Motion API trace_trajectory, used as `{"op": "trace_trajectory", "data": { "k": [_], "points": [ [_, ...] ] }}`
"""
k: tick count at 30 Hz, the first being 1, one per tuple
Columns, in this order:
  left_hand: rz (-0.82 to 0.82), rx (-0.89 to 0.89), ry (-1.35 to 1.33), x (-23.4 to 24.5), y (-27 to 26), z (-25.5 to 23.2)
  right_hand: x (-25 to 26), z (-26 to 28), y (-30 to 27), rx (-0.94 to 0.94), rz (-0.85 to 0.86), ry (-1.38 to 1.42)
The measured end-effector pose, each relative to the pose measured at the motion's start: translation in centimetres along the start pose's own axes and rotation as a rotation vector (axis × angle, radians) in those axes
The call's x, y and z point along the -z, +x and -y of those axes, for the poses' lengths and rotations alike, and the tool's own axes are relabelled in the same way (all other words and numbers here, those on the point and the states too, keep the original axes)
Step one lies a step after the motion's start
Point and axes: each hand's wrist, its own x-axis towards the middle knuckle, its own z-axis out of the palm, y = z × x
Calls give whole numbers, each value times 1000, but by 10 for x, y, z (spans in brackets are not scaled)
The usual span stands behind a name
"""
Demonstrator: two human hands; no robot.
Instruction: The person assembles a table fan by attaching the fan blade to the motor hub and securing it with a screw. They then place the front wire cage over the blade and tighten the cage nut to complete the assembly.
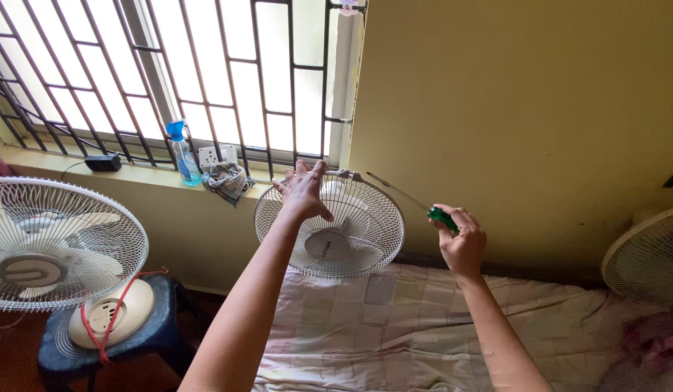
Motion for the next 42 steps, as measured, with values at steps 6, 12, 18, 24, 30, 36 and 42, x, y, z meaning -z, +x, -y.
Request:
{"op": "trace_trajectory", "data": {
  "k": [6, 12, 18, 24, 30, 36, 42],
  "points": [
    [10, 7, 13, 3, -5, -4, -4, -6, 9, 109, 28, -70],
    [33, 4, 20, 6, -7, -4, -16, -29, 33, 216, 30, -5],
    [4, -14, 15, 4, -6, -3, -19, -54, 73, 262, 99, -27],
    [36, 4, 40, 0, -3, -1, -3, -55, 92, 10, 351, 307],
    [10, -11, 29, -5, 1, 1, -2, -71, 90, -329, 552, 551],
    [77, 12, 35, 2, -2, 2, 4, -89, 78, -366, 581, 1255],
    [44, -10, 47, -5, 0, 0, -19, -99, 56, -307, 285, 885]
  ]
}}
